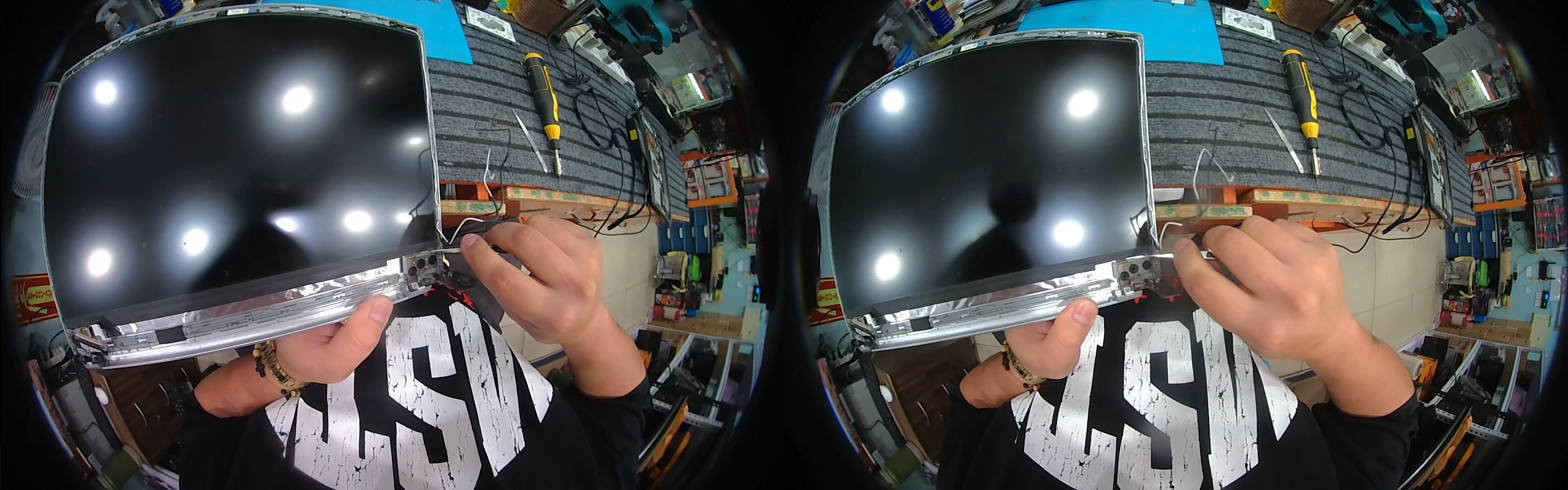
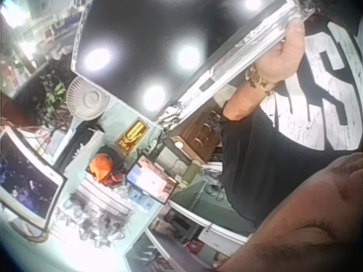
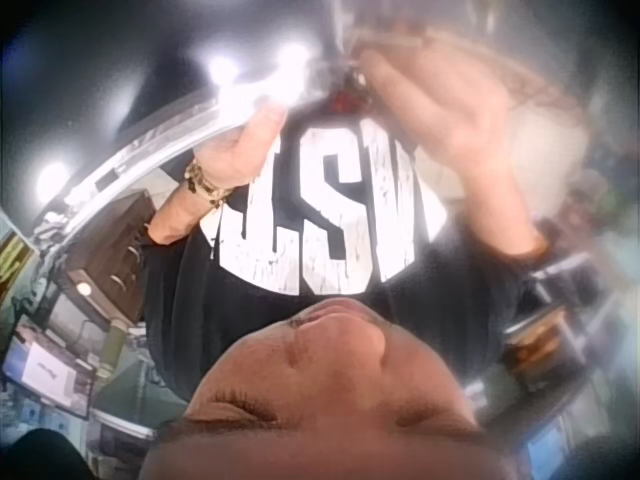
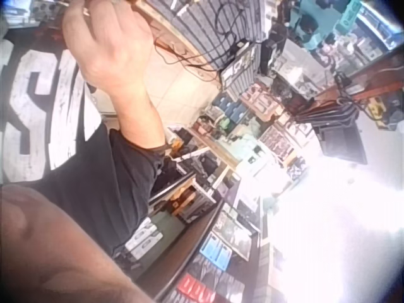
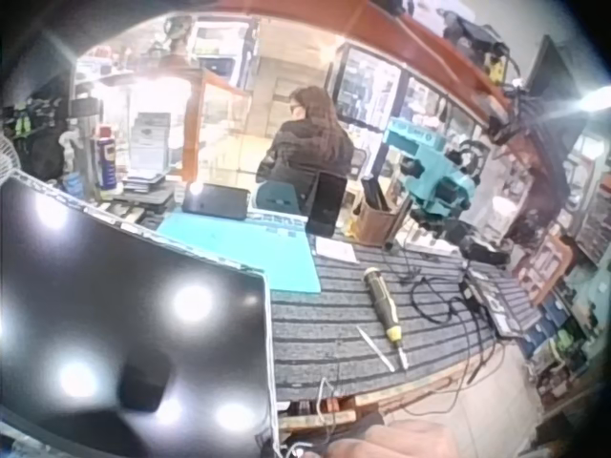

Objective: The person works on the internal components of a laptop screen assembly, using their fingers to thread and position small wires around the hinge and frame of the display.

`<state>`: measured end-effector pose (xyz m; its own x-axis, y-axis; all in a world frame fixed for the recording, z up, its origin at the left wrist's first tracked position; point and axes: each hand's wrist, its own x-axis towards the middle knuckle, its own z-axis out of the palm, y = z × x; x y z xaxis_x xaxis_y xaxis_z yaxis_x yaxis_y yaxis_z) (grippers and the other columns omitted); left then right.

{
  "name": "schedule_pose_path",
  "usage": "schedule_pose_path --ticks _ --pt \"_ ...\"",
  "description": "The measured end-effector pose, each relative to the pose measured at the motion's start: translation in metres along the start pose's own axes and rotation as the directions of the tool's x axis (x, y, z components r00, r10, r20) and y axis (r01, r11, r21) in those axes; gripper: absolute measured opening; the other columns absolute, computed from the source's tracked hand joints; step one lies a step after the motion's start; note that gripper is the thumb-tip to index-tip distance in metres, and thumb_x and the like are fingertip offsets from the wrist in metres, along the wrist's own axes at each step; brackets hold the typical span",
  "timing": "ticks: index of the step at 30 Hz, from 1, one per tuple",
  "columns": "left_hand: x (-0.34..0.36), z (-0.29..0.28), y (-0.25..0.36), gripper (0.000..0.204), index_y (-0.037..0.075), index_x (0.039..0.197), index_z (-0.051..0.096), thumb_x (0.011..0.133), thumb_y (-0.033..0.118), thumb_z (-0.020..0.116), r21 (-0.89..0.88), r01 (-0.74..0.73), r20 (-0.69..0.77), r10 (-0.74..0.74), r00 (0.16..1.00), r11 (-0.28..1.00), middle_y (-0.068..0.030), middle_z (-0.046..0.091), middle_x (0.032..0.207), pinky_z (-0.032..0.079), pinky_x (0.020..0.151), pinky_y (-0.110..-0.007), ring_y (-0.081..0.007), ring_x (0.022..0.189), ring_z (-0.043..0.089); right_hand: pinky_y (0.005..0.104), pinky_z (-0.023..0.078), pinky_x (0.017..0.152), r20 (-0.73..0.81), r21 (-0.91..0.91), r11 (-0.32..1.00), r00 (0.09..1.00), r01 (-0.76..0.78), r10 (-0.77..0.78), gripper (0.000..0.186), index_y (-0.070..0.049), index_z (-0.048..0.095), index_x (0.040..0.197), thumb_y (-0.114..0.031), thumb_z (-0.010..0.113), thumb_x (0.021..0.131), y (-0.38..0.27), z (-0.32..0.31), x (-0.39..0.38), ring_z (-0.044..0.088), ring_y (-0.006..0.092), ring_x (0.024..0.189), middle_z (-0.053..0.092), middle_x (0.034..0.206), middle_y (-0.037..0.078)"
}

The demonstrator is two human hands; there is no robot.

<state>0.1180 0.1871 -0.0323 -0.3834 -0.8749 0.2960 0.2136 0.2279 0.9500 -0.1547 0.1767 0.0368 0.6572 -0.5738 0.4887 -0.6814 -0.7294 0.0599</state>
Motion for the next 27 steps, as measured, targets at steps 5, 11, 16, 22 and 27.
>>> schedule_pose_path --ticks 5,11,16,22,27 --pt "-0.003 -0.001 -0.003 0.024 -0.001 0.126 0.071 0.107 0.012 0.064 0.052 -0.008 0.021 0.007 1.0 0.999 -0.0014 0.072 0.101 0.052 0.078 -0.028 -0.0102 0.09 0.064 0.0292 0.04 0.05 -0.014 -0.034 0.999 1.0 0.013 -0.014 0.034 -0.006 0.077 0.103 -0.017 0.075 0.071 -0.001 0.0 0.0 0.058 0.0143 0.063 0.061 0.084 0.001" --pt "-0.004 0.002 -0.002 0.026 -0.001 0.129 0.071 0.107 0.012 0.064 0.026 -0.022 0.005 0.022 1.0 0.999 -0.0033 0.074 0.105 0.054 0.081 -0.028 -0.011 0.093 0.066 0.0281 0.039 0.051 -0.03 -0.078 0.995 0.997 0.067 -0.07 0.032 -0.006 0.077 0.099 -0.015 0.076 0.069 -0.001 -0.004 0.0 0.058 0.0128 0.064 0.062 0.084 0.001" --pt "-0.007 0.003 0.002 0.026 -0.001 0.129 0.071 0.107 0.012 0.064 0.042 -0.014 0.039 0.012 0.999 0.999 -0.0029 0.074 0.105 0.053 0.08 -0.028 -0.0109 0.092 0.066 0.0278 0.039 0.051 -0.036 -0.095 0.992 0.996 0.082 -0.085 0.032 -0.006 0.077 0.097 -0.014 0.076 0.067 -0.006 -0.01 0.0 0.057 0.0118 0.065 0.063 0.085 0.001" --pt "-0.004 0.002 -0.004 0.026 -0.001 0.129 0.071 0.107 0.011 0.064 0.053 -0.056 0.052 0.053 0.997 0.997 -0.003 0.073 0.102 0.053 0.079 -0.028 -0.0117 0.09 0.065 0.0279 0.04 0.051 0.011 -0.146 0.984 0.994 0.106 -0.105 0.032 -0.004 0.076 0.099 -0.015 0.074 0.068 -0.007 -0.014 0.001 0.057 0.0116 0.065 0.063 0.086 0.001" --pt "-0.004 -0.001 -0.003 0.021 -0.001 0.122 0.071 0.107 0.01 0.063 0.093 -0.066 0.094 0.057 0.994 0.994 -0.0029 0.072 0.097 0.052 0.076 -0.028 -0.0119 0.086 0.065 0.0285 0.043 0.05 0.064 -0.153 0.981 0.992 0.115 -0.107 0.027 -0.003 0.074 0.097 -0.015 0.073 0.073 -0.014 -0.022 0.009 0.056 0.0126 0.065 0.057 0.081 0.0"
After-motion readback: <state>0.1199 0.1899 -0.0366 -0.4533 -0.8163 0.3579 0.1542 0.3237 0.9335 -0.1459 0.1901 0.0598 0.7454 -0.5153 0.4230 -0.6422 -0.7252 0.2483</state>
